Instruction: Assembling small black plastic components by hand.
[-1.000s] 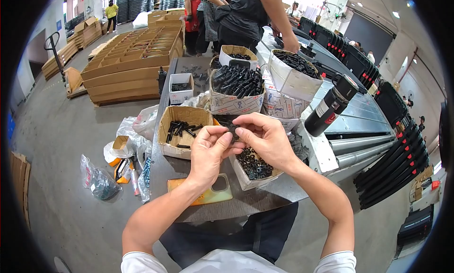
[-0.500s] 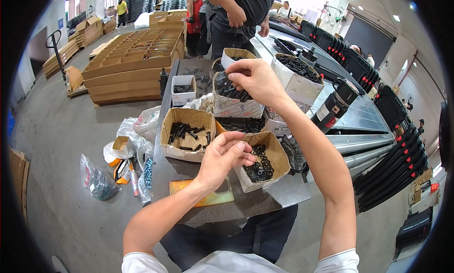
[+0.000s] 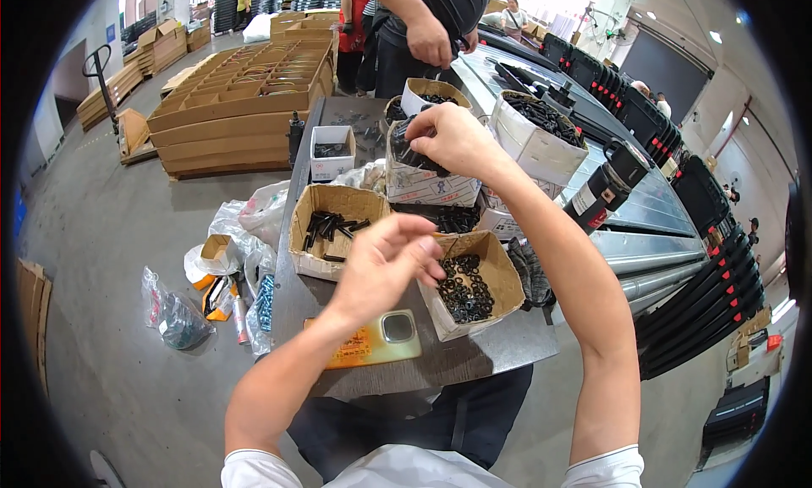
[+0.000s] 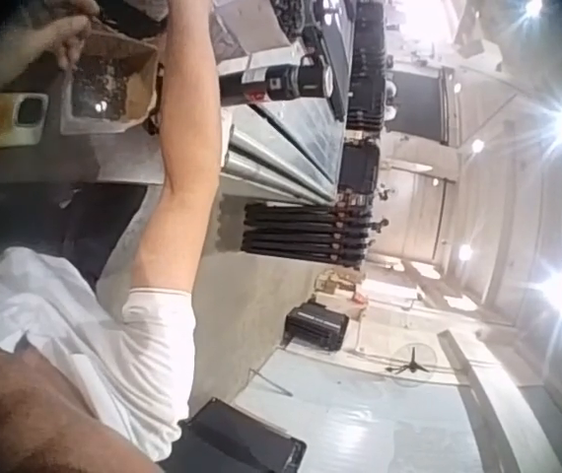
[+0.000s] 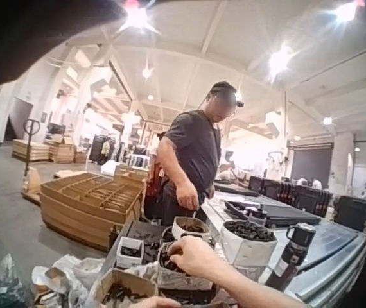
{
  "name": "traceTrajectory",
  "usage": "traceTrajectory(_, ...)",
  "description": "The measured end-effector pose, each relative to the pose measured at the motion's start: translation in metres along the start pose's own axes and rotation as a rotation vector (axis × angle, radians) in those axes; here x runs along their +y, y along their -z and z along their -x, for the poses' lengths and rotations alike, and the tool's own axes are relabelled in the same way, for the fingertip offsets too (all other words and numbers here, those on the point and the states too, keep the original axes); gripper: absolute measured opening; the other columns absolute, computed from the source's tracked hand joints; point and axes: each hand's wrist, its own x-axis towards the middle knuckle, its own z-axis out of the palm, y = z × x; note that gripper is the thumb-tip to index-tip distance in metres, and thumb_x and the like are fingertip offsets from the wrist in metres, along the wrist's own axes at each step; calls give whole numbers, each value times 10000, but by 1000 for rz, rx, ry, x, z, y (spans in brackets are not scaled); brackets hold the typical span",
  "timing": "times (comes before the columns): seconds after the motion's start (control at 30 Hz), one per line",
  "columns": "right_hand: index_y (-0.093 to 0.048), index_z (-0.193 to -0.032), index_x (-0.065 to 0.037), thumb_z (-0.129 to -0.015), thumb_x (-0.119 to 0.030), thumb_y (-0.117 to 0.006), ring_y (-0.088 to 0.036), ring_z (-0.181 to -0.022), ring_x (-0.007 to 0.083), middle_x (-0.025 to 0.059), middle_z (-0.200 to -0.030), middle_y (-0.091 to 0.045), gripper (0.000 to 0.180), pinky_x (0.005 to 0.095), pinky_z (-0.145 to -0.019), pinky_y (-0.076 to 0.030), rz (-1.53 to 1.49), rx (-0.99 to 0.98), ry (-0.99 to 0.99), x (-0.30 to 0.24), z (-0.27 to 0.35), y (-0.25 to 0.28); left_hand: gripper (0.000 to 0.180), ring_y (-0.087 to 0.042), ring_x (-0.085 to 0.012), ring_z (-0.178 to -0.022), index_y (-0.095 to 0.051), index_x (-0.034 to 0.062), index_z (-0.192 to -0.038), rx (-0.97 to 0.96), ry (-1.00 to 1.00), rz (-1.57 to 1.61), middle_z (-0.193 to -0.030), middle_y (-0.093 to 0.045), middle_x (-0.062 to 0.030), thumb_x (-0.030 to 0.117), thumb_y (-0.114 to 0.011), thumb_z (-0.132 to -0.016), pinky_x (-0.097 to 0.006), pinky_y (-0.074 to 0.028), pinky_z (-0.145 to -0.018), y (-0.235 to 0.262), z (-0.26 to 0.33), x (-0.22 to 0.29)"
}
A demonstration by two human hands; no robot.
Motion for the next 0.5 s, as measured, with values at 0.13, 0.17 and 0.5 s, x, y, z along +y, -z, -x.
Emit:
traceTrajectory(0.13,-726,-917,3,-791,-121,-652,-677,-880,346,204,-895,-699,192,417,-828,-522,27,314,160,-1,12,5,114,-683,-162,-744,-659,-39,-983,210,-165,-642,-885,-690,-108,30,-592,-920,-278,-539,-646,40,-5,42)
traceTrajectory(0.17,-708,-946,16,-813,-114,-661,-654,-850,288,166,-913,-688,192,373,-806,-511,17,310,171,-5,19,9,119,-686,-206,-756,-661,-43,-973,230,-147,-807,-885,-693,-133,23,-598,-896,-307,-541,-682,52,-5,51)
traceTrajectory(0.5,-666,-909,18,-794,-96,-694,-650,-866,355,172,-887,-674,164,417,-775,-515,3,-249,162,-7,133,1,346,-626,-337,-1055,-703,34,-1105,-312,200,-1587,-1148,-660,-170,30,-621,-769,-396,-496,-943,98,-43,31)
